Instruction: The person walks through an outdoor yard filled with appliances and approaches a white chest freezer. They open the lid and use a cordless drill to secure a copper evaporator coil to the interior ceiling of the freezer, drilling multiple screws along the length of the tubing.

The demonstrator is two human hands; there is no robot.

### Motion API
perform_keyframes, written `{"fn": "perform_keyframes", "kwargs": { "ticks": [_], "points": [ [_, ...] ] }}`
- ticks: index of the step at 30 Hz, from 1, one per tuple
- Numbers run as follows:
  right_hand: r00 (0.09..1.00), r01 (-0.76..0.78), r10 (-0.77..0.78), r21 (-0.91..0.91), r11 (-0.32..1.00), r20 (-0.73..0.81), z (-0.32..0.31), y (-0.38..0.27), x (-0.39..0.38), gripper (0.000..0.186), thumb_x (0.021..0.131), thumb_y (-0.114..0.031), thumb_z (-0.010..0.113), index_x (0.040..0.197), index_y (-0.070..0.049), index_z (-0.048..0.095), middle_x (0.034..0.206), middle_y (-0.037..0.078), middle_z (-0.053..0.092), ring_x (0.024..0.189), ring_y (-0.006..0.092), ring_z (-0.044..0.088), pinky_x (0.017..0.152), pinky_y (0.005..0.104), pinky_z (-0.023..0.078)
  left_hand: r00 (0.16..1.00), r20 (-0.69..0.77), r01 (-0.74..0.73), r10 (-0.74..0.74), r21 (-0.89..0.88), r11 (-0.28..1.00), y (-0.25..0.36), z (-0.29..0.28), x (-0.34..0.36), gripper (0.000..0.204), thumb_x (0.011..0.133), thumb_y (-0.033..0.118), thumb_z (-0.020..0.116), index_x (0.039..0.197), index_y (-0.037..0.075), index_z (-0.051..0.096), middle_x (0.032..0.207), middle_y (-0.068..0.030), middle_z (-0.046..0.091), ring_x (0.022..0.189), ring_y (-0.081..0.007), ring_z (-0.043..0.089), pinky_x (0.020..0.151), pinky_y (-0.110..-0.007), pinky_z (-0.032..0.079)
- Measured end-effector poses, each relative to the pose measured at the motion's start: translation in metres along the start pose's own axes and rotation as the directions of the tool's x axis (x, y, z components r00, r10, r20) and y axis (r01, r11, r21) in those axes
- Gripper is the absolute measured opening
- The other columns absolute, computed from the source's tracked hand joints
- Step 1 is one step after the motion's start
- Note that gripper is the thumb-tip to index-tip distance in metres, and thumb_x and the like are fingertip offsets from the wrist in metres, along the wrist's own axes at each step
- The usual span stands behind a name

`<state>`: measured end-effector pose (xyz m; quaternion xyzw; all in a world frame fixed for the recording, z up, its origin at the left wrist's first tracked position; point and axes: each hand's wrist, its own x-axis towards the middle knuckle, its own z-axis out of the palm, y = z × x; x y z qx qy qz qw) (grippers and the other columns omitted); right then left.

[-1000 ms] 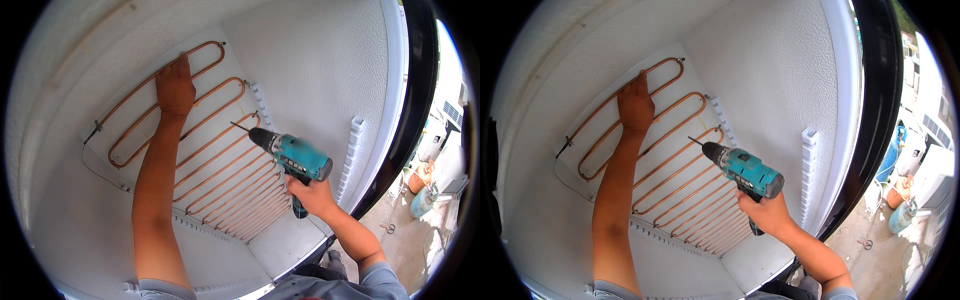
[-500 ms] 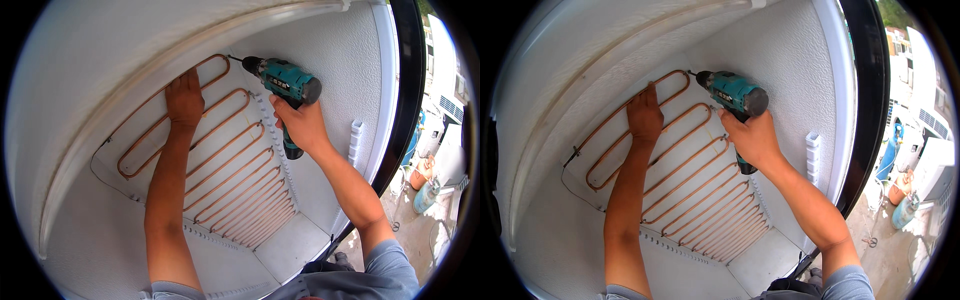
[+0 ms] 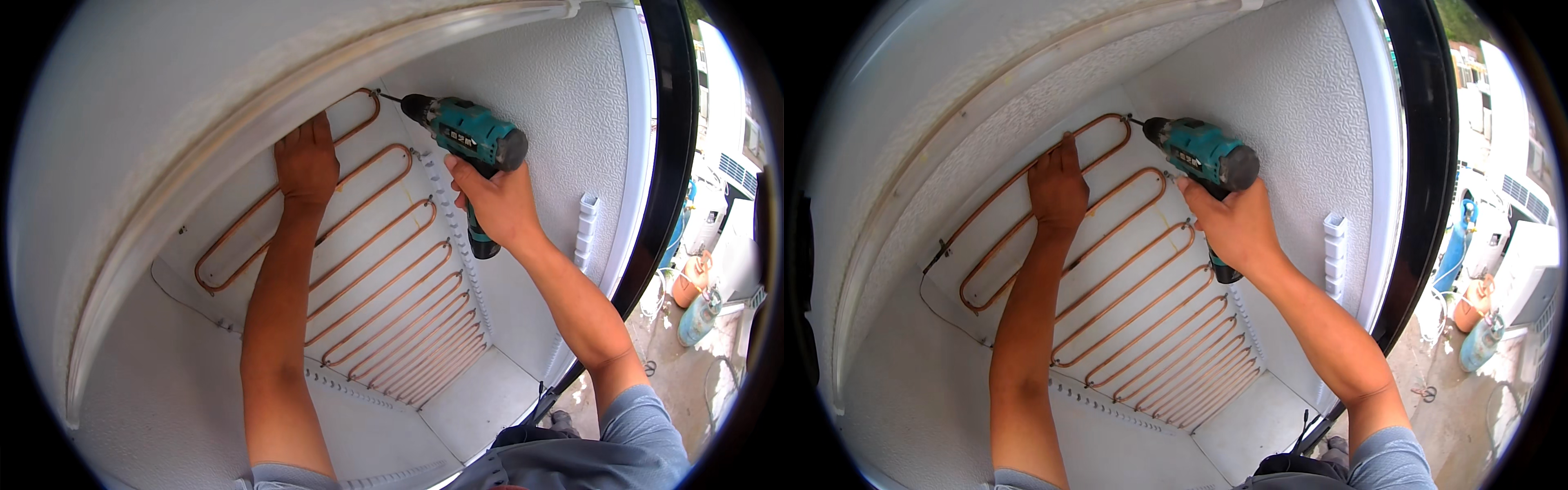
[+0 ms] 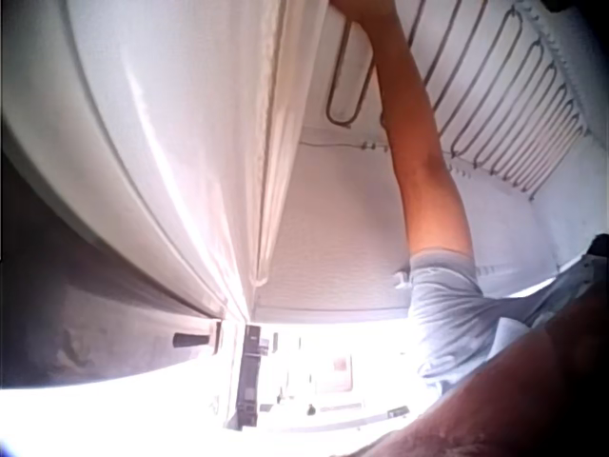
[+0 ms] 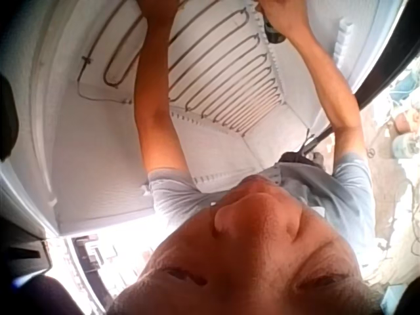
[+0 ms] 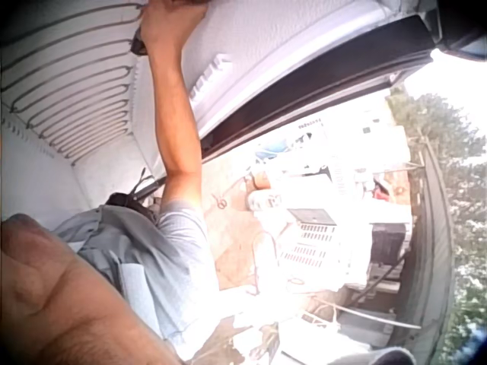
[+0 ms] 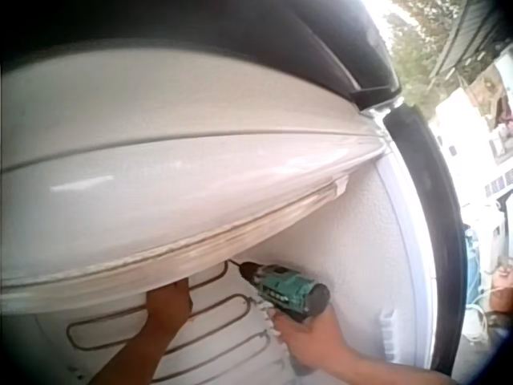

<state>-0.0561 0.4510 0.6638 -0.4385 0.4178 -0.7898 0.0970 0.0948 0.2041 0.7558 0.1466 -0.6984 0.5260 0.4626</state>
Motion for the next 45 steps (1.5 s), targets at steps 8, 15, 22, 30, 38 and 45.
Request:
{"fn": "perform_keyframes", "kwargs": {
  "ticks": [8,15,22,30,38,45],
  "points": [
    [1.0,0.003,-0.003,0.007,1.0,-0.001,-0.004,0.006,0.002,0.019,0.095,-0.012,0.071,0.108,0.002,0.068,0.082,0.003,0.067,0.063,0.0087,0.058,0.057,0.0274,0.052,0.993,0.106,0.051,-0.049,-0.021,0.998,0.003,0.001,-0.002,0.06,0.081,-0.005,0.067,0.14,-0.002,0.056,0.119,-0.0149,0.072,0.106,-0.0302,0.067,0.085,-0.044,0.053],
    [1.0,0.031,-0.031,0.019,0.999,0.004,-0.001,0.01,0.003,0.02,0.095,-0.012,0.071,0.109,0.002,0.067,0.082,0.003,0.067,0.06,0.0089,0.058,0.056,0.0273,0.051,0.997,0.076,0.033,-0.031,-0.016,0.999,0.002,0.001,-0.003,0.06,0.08,-0.005,0.068,0.139,-0.002,0.056,0.114,-0.0139,0.072,0.103,-0.0298,0.067,0.085,-0.043,0.053],
    [1.0,0.026,-0.026,0.039,0.999,0.001,-0.001,0.01,0.003,0.02,0.095,-0.013,0.071,0.107,0.002,0.067,0.08,0.002,0.066,0.059,0.0085,0.058,0.054,0.0274,0.049,0.997,0.068,0.033,-0.032,-0.023,0.999,0.003,0.0,-0.002,0.06,0.079,-0.005,0.068,0.138,-0.002,0.057,0.113,-0.0134,0.072,0.102,-0.03,0.066,0.084,-0.043,0.053],
    [1.0,0.028,-0.028,0.014,1.0,-0.001,0.001,0.01,0.004,0.018,0.096,-0.015,0.071,0.105,0.001,0.069,0.073,0.001,0.063,0.057,0.0081,0.057,0.053,0.0272,0.048,0.999,0.046,0.022,-0.021,-0.021,1.0,0.001,0.002,-0.003,0.058,0.08,-0.006,0.066,0.137,-0.003,0.057,0.113,-0.0149,0.071,0.1,-0.0309,0.067,0.084,-0.043,0.054],
    [0.999,0.032,-0.032,-0.02,0.999,0.011,0.001,0.013,0.006,0.02,0.096,-0.017,0.072,0.106,0.0,0.069,0.071,0.001,0.063,0.057,0.0082,0.057,0.054,0.0273,0.048,0.999,0.042,0.017,-0.014,-0.053,0.998,0.0,0.001,-0.002,0.056,0.079,-0.008,0.066,0.135,-0.006,0.058,0.111,-0.018,0.072,0.097,-0.0325,0.068,0.079,-0.043,0.055],
    [0.999,0.045,-0.045,-0.005,0.999,0.012,0.003,0.014,0.008,0.02,0.096,-0.017,0.071,0.105,0.001,0.068,0.071,0.002,0.063,0.057,0.0082,0.058,0.054,0.0277,0.048,1.0,0.013,0.005,-0.004,-0.05,0.999,-0.001,0.003,-0.003,0.056,0.079,-0.01,0.066,0.134,-0.006,0.059,0.109,-0.0181,0.073,0.094,-0.0324,0.068,0.076,-0.043,0.055]
  ]
}}
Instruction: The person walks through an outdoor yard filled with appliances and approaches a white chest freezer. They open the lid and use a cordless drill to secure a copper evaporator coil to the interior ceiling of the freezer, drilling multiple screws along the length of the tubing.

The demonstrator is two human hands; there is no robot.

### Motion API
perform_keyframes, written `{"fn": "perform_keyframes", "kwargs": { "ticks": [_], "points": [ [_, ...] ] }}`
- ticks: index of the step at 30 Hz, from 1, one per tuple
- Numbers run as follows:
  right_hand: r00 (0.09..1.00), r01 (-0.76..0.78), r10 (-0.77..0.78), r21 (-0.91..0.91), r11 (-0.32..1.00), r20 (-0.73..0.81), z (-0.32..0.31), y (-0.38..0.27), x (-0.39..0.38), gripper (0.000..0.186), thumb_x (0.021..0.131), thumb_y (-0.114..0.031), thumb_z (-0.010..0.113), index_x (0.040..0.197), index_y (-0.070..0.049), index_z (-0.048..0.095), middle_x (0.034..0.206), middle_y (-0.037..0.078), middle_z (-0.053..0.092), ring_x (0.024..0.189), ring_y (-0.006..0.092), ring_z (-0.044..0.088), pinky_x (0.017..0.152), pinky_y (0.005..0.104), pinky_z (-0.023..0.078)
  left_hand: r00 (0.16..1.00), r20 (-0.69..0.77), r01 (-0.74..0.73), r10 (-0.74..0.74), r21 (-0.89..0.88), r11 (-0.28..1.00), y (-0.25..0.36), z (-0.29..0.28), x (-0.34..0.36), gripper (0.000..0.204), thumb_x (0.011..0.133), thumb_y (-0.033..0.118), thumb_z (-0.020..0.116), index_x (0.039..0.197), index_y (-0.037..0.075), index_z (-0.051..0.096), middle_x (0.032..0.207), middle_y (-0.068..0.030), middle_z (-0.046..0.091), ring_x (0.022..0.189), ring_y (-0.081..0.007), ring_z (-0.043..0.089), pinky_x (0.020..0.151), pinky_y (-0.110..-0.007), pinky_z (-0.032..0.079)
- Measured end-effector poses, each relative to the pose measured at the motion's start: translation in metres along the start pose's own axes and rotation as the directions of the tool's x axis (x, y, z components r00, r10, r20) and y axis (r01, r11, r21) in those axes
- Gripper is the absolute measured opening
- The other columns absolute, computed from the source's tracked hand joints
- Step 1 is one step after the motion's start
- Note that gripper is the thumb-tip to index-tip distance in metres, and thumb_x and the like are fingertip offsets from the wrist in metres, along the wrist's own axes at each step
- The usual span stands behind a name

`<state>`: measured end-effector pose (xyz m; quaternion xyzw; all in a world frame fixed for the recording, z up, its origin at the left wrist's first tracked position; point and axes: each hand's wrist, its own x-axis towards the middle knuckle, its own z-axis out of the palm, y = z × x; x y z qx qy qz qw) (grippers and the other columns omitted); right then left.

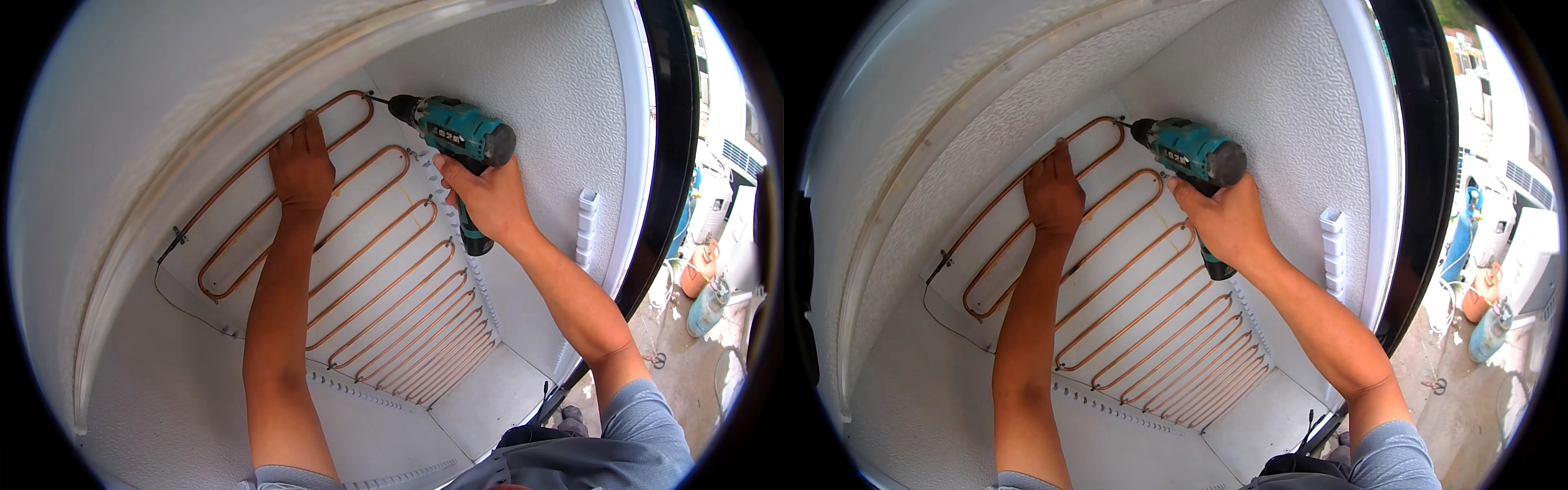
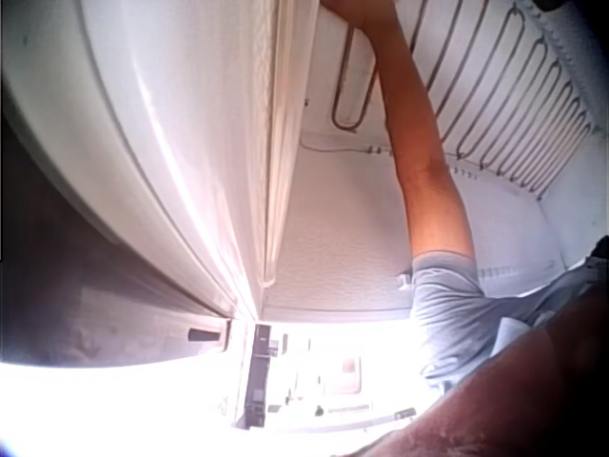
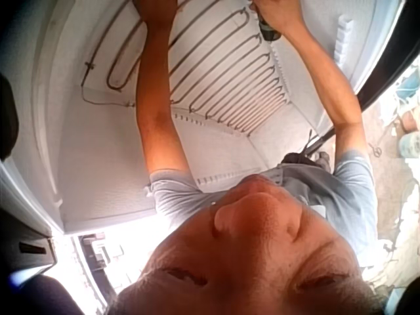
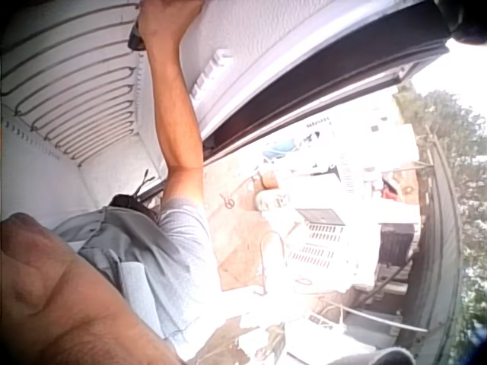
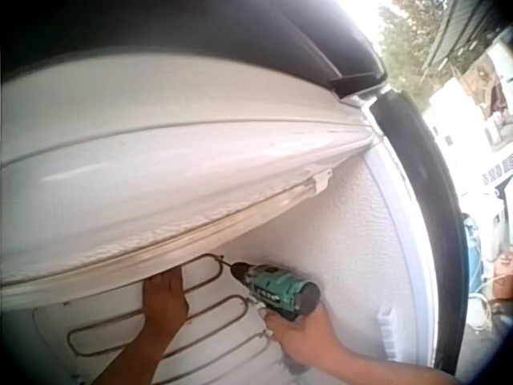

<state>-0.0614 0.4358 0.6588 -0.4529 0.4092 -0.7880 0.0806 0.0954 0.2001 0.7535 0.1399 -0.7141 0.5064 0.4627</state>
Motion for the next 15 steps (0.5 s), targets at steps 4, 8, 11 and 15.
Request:
{"fn": "perform_keyframes", "kwargs": {
  "ticks": [4,8,11,15],
  "points": [
    [1.0,-0.011,0.011,-0.008,1.0,-0.007,0.0016,0.0008,0.0016,0.02,0.096,-0.017,0.071,0.104,0.001,0.068,0.07,0.001,0.063,0.057,0.0084,0.058,0.053,0.0278,0.048,1.0,0.005,0.006,-0.006,0.0,1.0,0.0,-0.0009,-0.0003,0.056,0.079,-0.01,0.066,0.134,-0.006,0.059,0.107,-0.0175,0.073,0.093,-0.0321,0.067,0.075,-0.043,0.054],
    [0.999,-0.038,0.04,-0.051,0.998,0.035,0.0003,-0.002,0.0031,0.018,0.096,-0.014,0.072,0.108,-0.001,0.067,0.076,0.002,0.064,0.059,0.0089,0.059,0.054,0.0264,0.049,1.0,0.007,0.008,-0.008,0.001,1.0,-0.0005,0.0002,-0.0016,0.057,0.079,-0.01,0.067,0.134,-0.005,0.059,0.107,-0.0172,0.072,0.093,-0.032,0.067,0.074,-0.043,0.054],
    [0.998,-0.045,0.048,-0.076,0.996,0.039,-0.0004,-0.0024,0.0048,0.02,0.095,-0.014,0.072,0.11,-0.001,0.067,0.077,0.001,0.064,0.058,0.0088,0.058,0.055,0.0267,0.049,1.0,0.021,0.009,-0.009,0.014,1.0,0.0002,0.0008,-0.0016,0.057,0.079,-0.009,0.067,0.135,-0.005,0.058,0.108,-0.017,0.072,0.094,-0.0318,0.067,0.075,-0.043,0.054],
    [1.0,-0.021,0.023,-0.15,0.988,0.017,0.0014,-0.004,0.0074,0.022,0.094,-0.02,0.073,0.097,0.002,0.069,0.067,0.003,0.061,0.056,0.0094,0.056,0.053,0.0309,0.047,1.0,-0.016,-0.005,0.006,0.019,1.0,-0.0006,0.0019,-0.002,0.059,0.079,-0.008,0.068,0.136,-0.004,0.057,0.11,-0.0166,0.072,0.097,-0.0317,0.067,0.077,-0.043,0.054]
  ]
}}
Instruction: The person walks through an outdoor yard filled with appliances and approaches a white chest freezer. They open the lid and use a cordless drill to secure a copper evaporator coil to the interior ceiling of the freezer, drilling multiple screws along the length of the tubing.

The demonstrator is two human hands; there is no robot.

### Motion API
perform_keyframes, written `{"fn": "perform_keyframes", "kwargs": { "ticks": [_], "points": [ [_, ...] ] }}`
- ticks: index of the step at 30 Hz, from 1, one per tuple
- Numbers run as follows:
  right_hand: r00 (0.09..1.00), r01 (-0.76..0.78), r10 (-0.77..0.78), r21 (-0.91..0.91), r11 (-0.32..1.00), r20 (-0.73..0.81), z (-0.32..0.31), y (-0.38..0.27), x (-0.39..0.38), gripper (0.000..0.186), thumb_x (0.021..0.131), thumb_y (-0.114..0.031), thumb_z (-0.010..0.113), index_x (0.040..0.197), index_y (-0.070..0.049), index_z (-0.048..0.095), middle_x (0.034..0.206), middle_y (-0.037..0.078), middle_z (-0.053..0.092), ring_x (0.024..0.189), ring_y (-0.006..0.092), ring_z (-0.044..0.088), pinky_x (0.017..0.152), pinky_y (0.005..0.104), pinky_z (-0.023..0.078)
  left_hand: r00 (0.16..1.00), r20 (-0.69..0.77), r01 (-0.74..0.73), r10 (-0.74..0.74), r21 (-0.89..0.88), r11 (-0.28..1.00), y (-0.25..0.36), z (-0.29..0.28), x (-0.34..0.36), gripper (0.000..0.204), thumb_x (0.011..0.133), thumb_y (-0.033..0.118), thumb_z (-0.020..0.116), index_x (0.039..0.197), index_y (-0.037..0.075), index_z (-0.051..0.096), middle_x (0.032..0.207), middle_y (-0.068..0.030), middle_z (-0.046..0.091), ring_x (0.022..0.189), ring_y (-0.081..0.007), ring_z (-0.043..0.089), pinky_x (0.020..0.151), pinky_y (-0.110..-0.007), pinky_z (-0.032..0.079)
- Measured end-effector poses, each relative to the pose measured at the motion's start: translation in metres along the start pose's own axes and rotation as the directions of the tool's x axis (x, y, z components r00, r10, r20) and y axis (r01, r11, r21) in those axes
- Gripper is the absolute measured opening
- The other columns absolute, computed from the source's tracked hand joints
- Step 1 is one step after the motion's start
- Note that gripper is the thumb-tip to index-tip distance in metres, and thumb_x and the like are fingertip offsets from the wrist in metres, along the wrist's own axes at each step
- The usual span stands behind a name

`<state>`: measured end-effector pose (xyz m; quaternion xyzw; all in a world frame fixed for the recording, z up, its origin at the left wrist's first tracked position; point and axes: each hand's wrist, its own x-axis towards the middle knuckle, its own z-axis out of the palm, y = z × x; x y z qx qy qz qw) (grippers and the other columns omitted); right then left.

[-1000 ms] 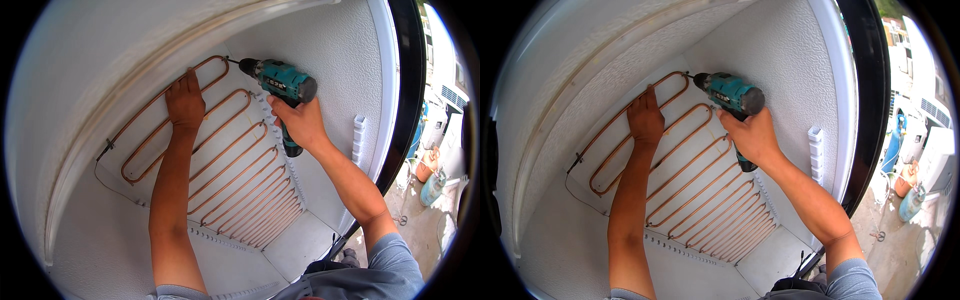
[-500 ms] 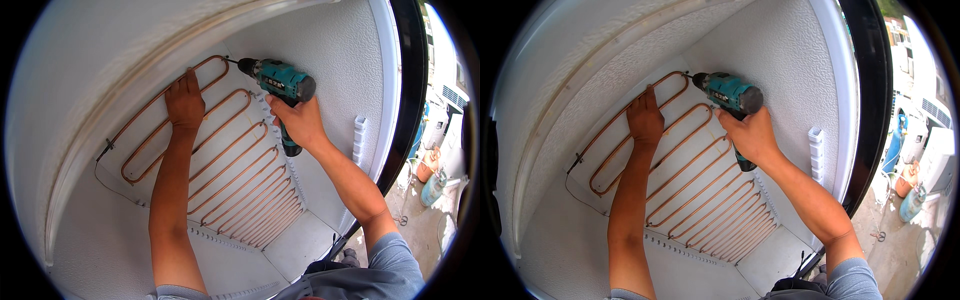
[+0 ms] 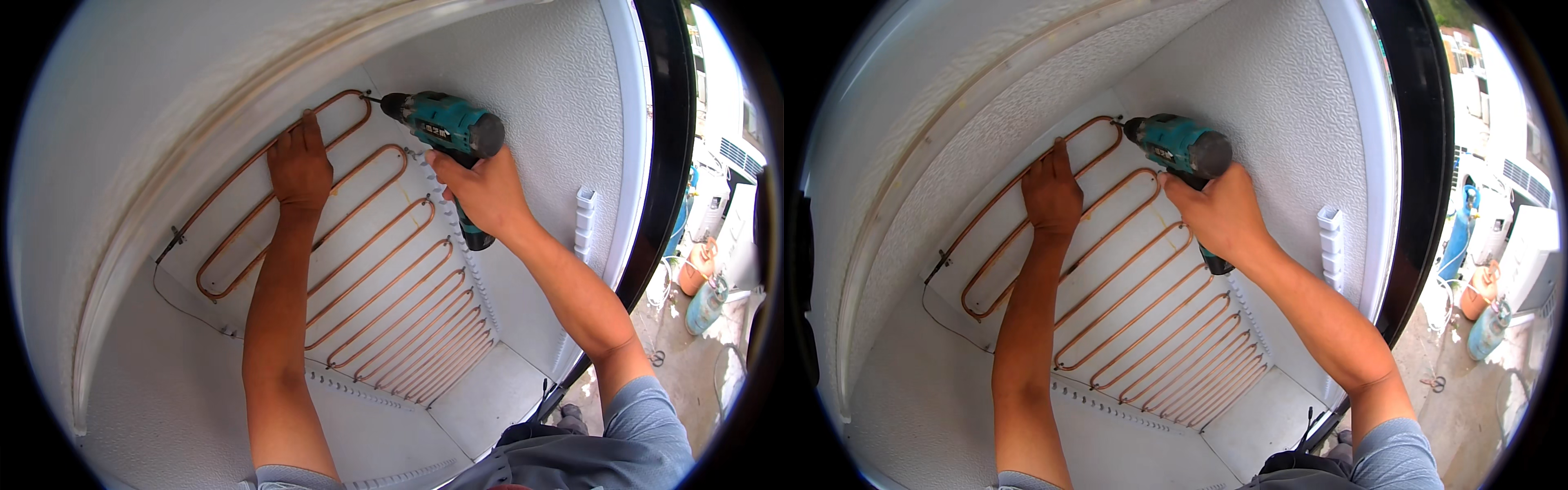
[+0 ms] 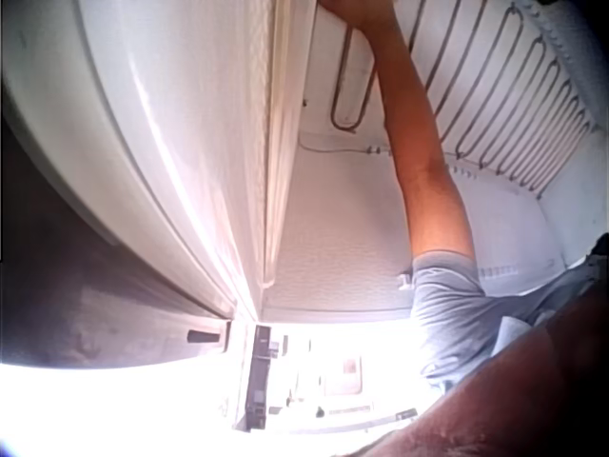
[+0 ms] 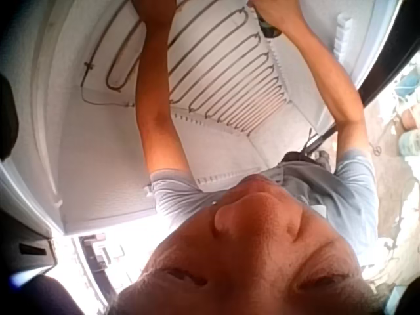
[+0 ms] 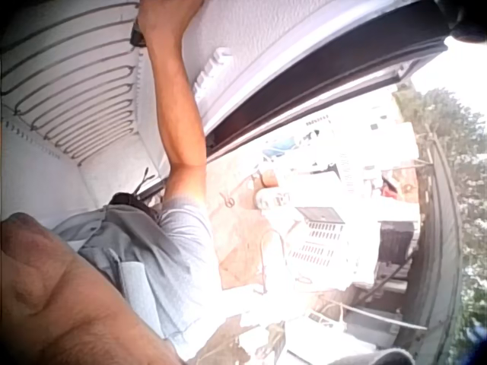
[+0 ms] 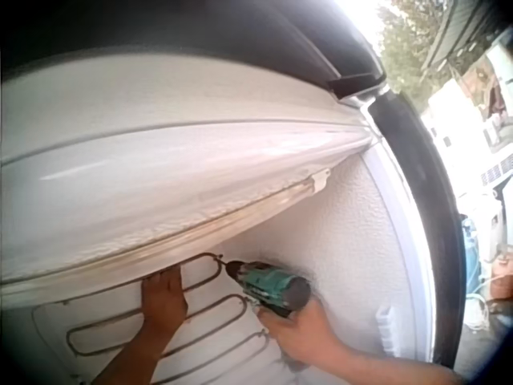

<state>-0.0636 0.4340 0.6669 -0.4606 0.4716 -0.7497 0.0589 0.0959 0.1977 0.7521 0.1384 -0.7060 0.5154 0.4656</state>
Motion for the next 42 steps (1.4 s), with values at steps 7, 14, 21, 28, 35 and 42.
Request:
{"fn": "perform_keyframes", "kwargs": {
  "ticks": [7,14,21,28,35,42],
  "points": [
    [0.988,0.142,-0.15,-0.199,0.97,-0.028,-0.004,-0.018,-0.001,0.028,0.092,-0.023,0.073,0.087,0.004,0.07,0.061,0.015,0.062,0.057,0.0265,0.062,0.059,0.0413,0.05,1.0,0.011,-0.003,0.003,0.008,1.0,0.005,-0.003,0.005,0.061,0.079,-0.007,0.068,0.139,-0.003,0.056,0.112,-0.0164,0.072,0.099,-0.0315,0.067,0.078,-0.043,0.055],
    [1.0,0.019,-0.019,-0.277,0.961,0.002,-0.003,-0.047,-0.004,0.03,0.092,-0.024,0.071,0.085,0.004,0.07,0.064,0.02,0.064,0.062,0.0346,0.066,0.065,0.0446,0.053,1.0,0.005,0.014,-0.014,-0.011,1.0,0.001,-0.003,0.002,0.059,0.079,-0.006,0.068,0.137,-0.004,0.058,0.112,-0.0158,0.073,0.098,-0.0306,0.067,0.081,-0.043,0.054],
    [0.997,0.071,-0.073,-0.341,0.937,0.009,-0.002,-0.046,0.001,0.033,0.092,-0.027,0.072,0.083,0.005,0.069,0.066,0.023,0.066,0.066,0.0406,0.068,0.067,0.0461,0.053,1.0,0.005,0.014,-0.015,0.024,1.0,0.003,-0.004,0.003,0.055,0.082,-0.005,0.065,0.136,-0.002,0.059,0.115,-0.0155,0.073,0.099,-0.0307,0.068,0.082,-0.044,0.054],
    [0.998,0.064,-0.053,-0.378,0.924,0.039,0.001,-0.061,0.001,0.032,0.092,-0.025,0.072,0.084,0.006,0.069,0.065,0.023,0.066,0.068,0.0411,0.07,0.066,0.0466,0.054,1.0,-0.018,0.007,-0.007,0.012,1.0,0.003,-0.004,0.0,0.052,0.083,-0.004,0.065,0.135,-0.002,0.061,0.119,-0.0144,0.072,0.102,-0.0295,0.068,0.088,-0.043,0.054],
    [0.994,0.105,-0.08,-0.493,0.864,0.07,0.004,-0.068,0.0,0.03,0.092,-0.024,0.071,0.089,0.006,0.069,0.066,0.023,0.067,0.067,0.0414,0.07,0.067,0.0465,0.055,0.999,-0.032,-0.015,0.013,-0.059,0.998,0.005,-0.012,0.003,0.052,0.082,-0.003,0.065,0.134,-0.002,0.062,0.115,-0.0132,0.072,0.102,-0.0288,0.067,0.091,-0.042,0.053],
    [0.994,0.105,-0.077,-0.566,0.818,0.073,0.011,-0.07,-0.004,0.031,0.091,-0.024,0.071,0.096,0.006,0.068,0.073,0.025,0.07,0.073,0.0451,0.069,0.07,0.0487,0.055,0.999,0.038,0.007,-0.005,-0.051,0.999,-0.003,-0.003,0.006,0.053,0.083,0.0,0.064,0.136,-0.002,0.062,0.112,-0.012,0.072,0.1,-0.0269,0.066,0.09,-0.04,0.055]
  ]
}}
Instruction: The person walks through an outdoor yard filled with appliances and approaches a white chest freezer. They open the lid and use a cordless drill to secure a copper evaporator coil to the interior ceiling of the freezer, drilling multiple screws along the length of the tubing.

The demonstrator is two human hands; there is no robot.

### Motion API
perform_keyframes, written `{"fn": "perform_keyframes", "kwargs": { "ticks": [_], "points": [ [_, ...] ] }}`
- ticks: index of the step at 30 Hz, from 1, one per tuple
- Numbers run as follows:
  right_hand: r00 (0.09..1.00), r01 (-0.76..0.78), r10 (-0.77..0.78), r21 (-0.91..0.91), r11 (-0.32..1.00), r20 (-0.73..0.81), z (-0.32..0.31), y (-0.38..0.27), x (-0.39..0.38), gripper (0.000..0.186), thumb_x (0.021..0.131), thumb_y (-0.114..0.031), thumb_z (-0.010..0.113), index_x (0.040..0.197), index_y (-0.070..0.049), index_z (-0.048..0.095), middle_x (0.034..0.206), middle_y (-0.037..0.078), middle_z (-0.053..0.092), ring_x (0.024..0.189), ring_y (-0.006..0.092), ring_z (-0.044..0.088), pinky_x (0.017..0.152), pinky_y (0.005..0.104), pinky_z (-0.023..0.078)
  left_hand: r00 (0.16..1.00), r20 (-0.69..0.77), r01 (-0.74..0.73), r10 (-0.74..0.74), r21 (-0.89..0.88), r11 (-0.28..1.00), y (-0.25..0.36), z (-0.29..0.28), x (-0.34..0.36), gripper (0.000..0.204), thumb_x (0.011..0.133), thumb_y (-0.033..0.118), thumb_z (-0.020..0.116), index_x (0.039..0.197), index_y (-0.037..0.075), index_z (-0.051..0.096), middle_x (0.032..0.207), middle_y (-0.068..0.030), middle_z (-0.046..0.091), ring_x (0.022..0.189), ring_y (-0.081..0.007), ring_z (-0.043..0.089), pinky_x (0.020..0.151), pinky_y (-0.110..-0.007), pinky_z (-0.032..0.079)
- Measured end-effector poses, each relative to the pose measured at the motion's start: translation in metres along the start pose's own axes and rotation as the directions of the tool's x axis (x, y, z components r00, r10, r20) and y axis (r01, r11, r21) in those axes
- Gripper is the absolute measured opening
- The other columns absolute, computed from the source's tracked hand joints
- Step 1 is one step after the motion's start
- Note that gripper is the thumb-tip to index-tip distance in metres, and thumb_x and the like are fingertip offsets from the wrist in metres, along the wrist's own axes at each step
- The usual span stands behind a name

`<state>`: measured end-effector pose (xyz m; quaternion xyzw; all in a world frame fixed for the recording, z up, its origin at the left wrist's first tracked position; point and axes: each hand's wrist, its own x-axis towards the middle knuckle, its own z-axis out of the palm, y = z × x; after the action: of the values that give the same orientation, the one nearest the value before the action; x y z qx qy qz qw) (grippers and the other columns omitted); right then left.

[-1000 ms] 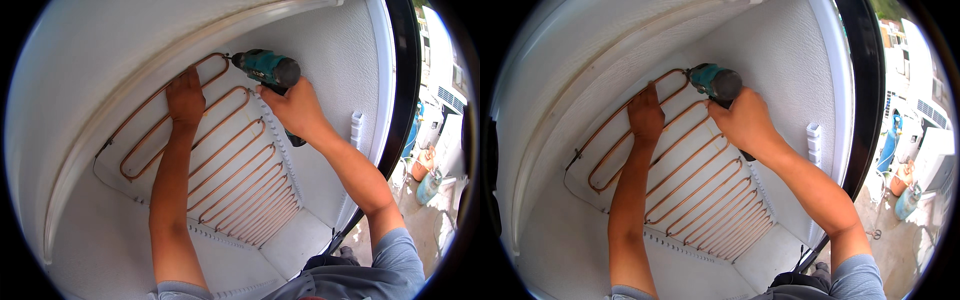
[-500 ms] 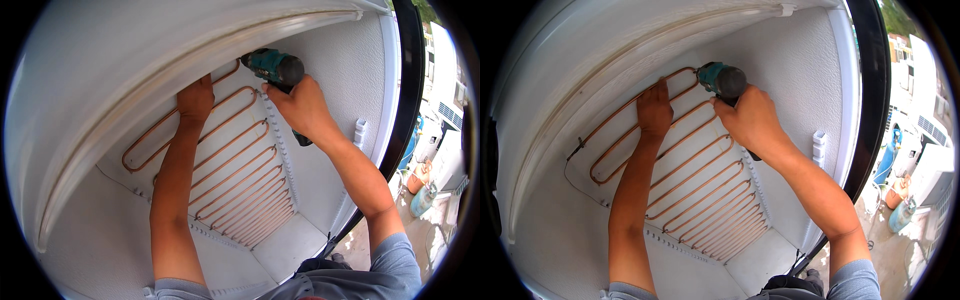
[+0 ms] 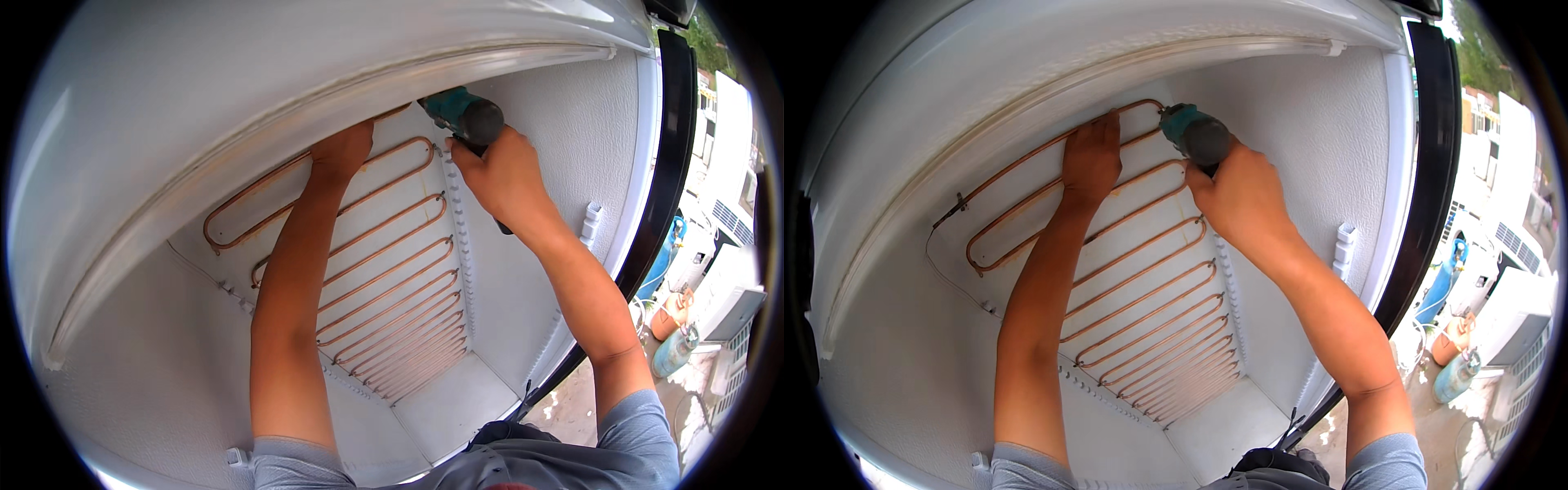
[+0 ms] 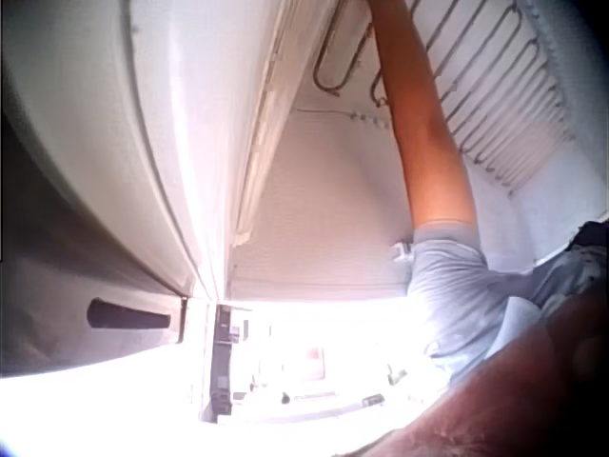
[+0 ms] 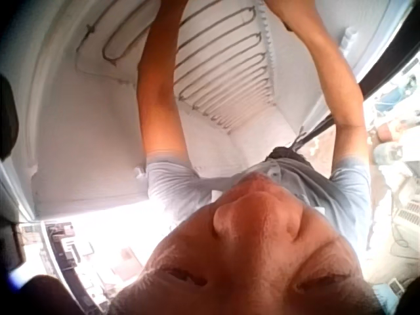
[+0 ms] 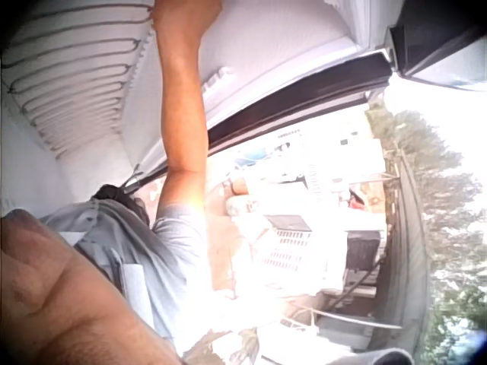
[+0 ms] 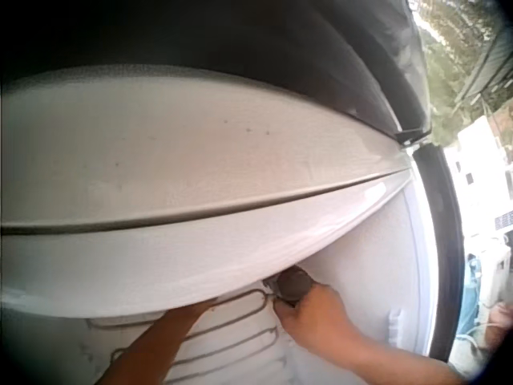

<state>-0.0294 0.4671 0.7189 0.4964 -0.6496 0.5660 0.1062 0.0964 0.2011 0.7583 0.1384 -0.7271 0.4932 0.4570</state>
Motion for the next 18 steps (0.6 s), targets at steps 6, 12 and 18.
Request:
{"fn": "perform_keyframes", "kwargs": {
  "ticks": [6,12,18],
  "points": [
    [0.997,0.026,-0.025,0.011,1.0,-0.075,0.001,0.005,0.004,0.031,0.09,-0.025,0.072,0.097,0.005,0.068,0.074,0.024,0.07,0.076,0.0449,0.07,0.072,0.0482,0.055,0.999,-0.033,-0.004,0.006,0.061,0.998,0.007,0.0,0.008,0.053,0.082,0.001,0.064,0.135,-0.002,0.063,0.103,-0.0109,0.072,0.093,-0.0243,0.067,0.082,-0.038,0.058],
    [0.998,0.012,-0.009,0.051,0.999,-0.062,0.005,0.004,-0.001,0.033,0.091,-0.025,0.072,0.103,0.005,0.067,0.074,0.024,0.07,0.077,0.0452,0.07,0.072,0.0481,0.055,0.997,-0.047,-0.062,0.065,0.061,0.996,0.008,0.005,0.0,0.049,0.082,0.004,0.063,0.131,0.0,0.065,0.088,-0.008,0.068,0.077,-0.022,0.066,0.066,-0.035,0.058],
    [0.998,0.013,-0.011,0.039,0.999,-0.068,0.002,0.002,0.002,0.034,0.091,-0.026,0.071,0.103,0.006,0.068,0.08,0.026,0.072,0.08,0.0462,0.071,0.076,0.0485,0.056,0.993,0.082,-0.079,0.086,-0.087,0.993,0.012,-0.005,-0.001,0.029,0.084,0.005,0.061,0.112,0.003,0.067,0.082,-0.0095,0.065,0.073,-0.0234,0.068,0.062,-0.037,0.057]
  ]
}}
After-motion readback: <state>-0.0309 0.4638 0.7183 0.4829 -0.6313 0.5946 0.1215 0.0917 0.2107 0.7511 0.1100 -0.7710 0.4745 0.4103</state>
